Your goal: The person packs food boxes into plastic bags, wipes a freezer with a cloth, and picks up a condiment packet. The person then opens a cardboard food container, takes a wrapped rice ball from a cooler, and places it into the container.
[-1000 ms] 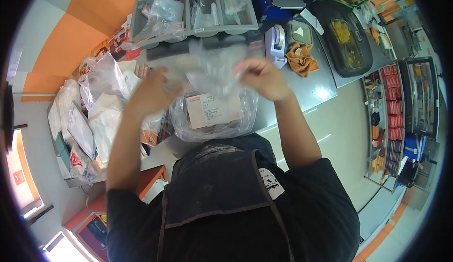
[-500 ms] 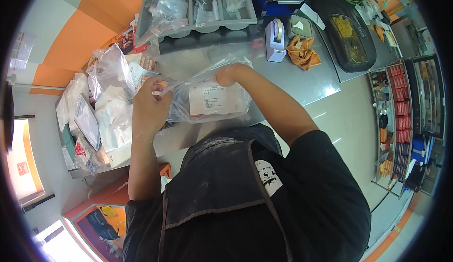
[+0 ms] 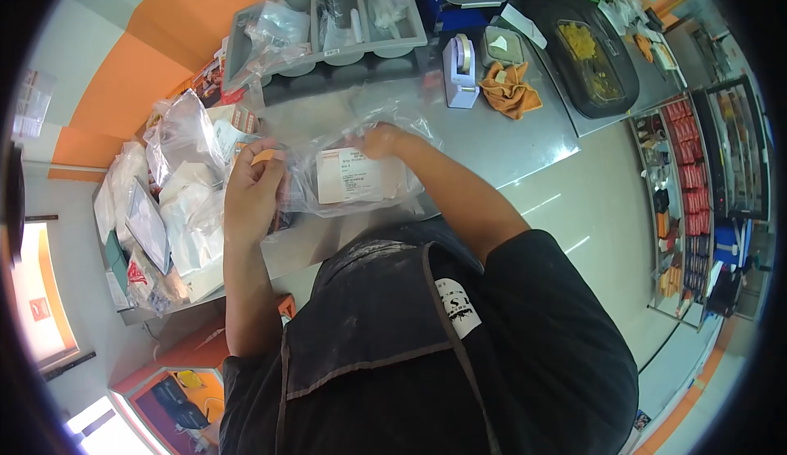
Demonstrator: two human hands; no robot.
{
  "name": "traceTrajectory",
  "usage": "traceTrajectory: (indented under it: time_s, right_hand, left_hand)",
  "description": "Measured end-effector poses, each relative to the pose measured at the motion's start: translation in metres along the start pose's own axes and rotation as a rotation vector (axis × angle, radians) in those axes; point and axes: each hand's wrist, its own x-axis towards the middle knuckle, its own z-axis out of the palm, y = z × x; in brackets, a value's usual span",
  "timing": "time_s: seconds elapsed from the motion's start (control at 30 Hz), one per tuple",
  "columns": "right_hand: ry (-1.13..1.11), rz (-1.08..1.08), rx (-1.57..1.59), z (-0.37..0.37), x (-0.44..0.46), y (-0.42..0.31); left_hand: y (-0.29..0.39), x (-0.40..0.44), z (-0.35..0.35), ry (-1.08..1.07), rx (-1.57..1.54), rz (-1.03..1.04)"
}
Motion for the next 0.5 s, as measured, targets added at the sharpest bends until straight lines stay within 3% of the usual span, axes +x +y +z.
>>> traceTrajectory:
  time_s: [0.17, 0.27, 0.4, 0.47, 0.5]
  right_hand:
    - [-0.3, -0.147, -0.2, -0.043, -0.038, -0.011]
    - [-0.241, -0.104, -0.421, -0.066, -0.104, -0.035]
    - [0.127, -0.443, -0.499, -0.062, -0.167, -0.002]
    - [0.087, -0.4, -0.623, -0.061, -0.175, 0.008]
    - [-0.081, -0.263, -0.708, -0.071, -0.178, 0.006]
  left_hand:
    - [-0.003, 0.002, -0.007, -0.096, -0.399, 0.045]
    - [-0.002, 0.0, -0.009, -0.145, -0.519, 0.046]
    - [0.0, -0.002, -0.01, -0.086, -0.54, 0.056]
    - [-0.006, 0.001, -0.014, -0.116, -0.559, 0.077]
    - [-0.004, 0.002, -0.014, -0.114, -0.561, 0.079]
